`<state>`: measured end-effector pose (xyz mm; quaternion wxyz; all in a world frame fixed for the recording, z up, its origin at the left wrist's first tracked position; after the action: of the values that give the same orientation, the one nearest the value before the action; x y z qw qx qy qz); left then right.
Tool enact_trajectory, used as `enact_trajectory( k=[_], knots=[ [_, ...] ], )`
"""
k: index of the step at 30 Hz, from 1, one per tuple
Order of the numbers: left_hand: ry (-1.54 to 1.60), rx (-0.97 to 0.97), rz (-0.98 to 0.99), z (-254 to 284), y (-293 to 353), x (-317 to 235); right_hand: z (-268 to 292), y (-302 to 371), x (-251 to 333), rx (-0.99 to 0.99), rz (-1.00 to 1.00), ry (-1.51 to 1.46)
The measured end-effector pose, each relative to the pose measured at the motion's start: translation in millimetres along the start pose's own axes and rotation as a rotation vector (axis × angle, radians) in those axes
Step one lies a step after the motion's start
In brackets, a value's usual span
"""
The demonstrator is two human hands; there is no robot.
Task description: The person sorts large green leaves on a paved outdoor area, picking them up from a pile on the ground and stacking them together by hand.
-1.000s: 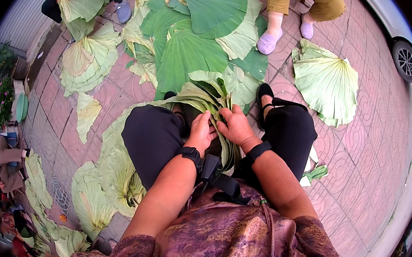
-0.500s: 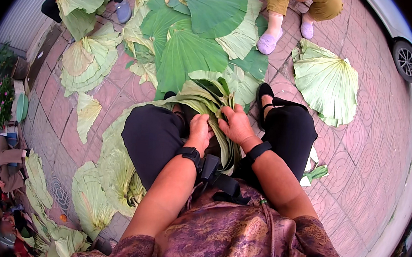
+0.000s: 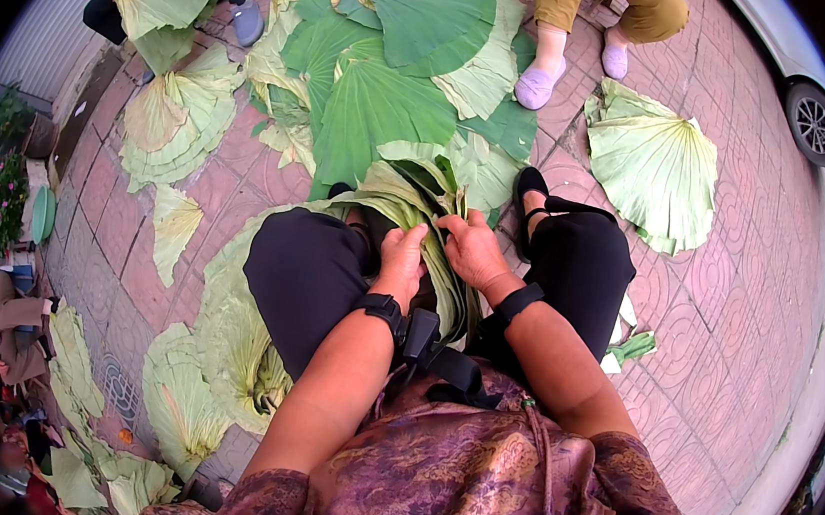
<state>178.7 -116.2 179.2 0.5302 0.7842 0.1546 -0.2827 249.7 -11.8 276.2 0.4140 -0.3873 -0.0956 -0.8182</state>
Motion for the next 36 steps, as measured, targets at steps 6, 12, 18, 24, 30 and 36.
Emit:
enact_trajectory(
  k=[6,12,18,24,30,36],
  knots=[
    [-0.256,0.017,-0.131,-4.8,-2.3,3.3,-1.1,-0.1,-2.4,0.005,-0.002,-0.007],
    [-0.283,-0.048,-0.098,6.0,-7.8,16.8,-5.5,1.7,1.2,0.047,0.035,-0.004],
    [-0.276,-0.034,-0.114,8.4,-14.9,20.3,-6.3,-1.1,-1.1,0.055,-0.075,-0.113],
    [-0.328,-0.036,-0.143,10.2,-17.5,20.2,-5.5,-2.6,-6.3,0.055,-0.114,-0.111],
    [-0.303,-0.063,-0.155,14.3,-20.0,20.9,10.5,-6.8,-16.4,-0.147,-0.173,-0.108],
    [-0.307,-0.06,-0.151,15.9,-23.3,24.0,24.2,-6.9,-16.9,-0.246,-0.166,-0.047]
  ],
)
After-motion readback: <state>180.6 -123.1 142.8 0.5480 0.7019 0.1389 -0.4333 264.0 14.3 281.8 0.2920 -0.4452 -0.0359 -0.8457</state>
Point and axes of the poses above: each hand's wrist, its own y-axis away from the middle knuckle, its own z-axis out of the back of the hand, x = y × z, the point moved 9 cm from there along -y, towards the middle knuckle, and after that the axes turned 8 degrees about -x, right-handed, at the moved point
